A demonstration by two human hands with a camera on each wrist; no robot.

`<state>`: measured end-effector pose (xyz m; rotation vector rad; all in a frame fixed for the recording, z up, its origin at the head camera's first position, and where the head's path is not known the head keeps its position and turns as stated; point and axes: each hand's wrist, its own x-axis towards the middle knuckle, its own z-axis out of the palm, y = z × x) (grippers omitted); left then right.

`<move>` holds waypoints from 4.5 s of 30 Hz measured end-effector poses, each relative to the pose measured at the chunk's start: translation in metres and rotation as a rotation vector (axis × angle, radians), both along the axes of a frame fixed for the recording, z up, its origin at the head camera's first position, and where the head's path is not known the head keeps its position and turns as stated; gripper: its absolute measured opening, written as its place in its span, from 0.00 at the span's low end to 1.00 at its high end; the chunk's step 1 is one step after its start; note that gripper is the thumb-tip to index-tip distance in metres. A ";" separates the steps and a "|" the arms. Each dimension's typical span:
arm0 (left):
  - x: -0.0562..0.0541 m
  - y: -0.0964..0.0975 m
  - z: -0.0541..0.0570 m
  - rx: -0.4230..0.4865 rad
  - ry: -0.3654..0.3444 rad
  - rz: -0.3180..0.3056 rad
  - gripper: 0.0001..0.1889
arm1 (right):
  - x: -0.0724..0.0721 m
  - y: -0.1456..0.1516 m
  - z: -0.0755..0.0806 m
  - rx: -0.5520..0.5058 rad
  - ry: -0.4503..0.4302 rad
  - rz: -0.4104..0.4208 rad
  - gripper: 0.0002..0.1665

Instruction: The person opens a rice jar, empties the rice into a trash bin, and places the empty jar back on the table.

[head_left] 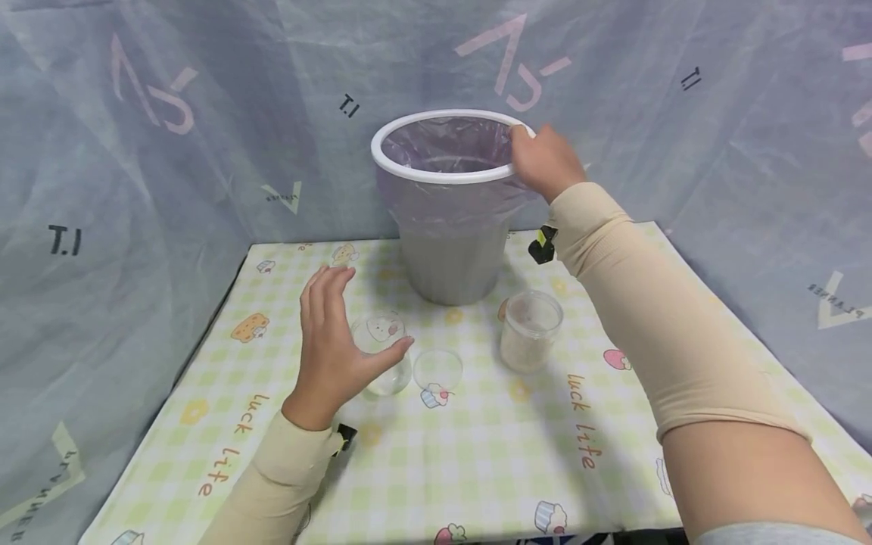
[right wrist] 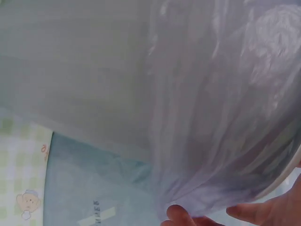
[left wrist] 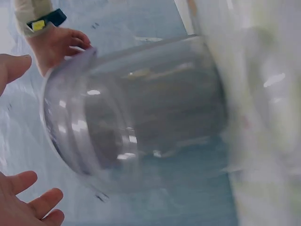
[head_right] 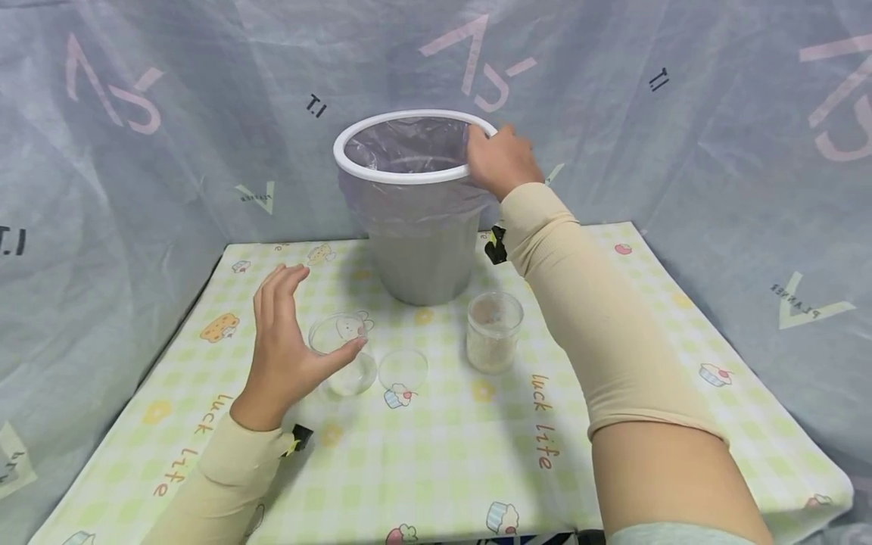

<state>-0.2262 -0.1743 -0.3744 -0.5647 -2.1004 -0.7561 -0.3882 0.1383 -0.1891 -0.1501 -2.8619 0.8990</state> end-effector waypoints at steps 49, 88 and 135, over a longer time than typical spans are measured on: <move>-0.002 0.106 0.045 -0.134 -0.024 -0.199 0.59 | 0.088 0.016 -0.076 0.012 0.152 0.248 0.53; 0.007 0.107 0.043 -0.203 -0.066 -0.213 0.59 | 0.124 0.018 -0.133 0.262 -0.006 0.283 0.45; 0.009 0.106 0.043 -0.255 -0.123 -0.201 0.62 | 0.132 0.021 -0.178 0.327 0.172 0.332 0.29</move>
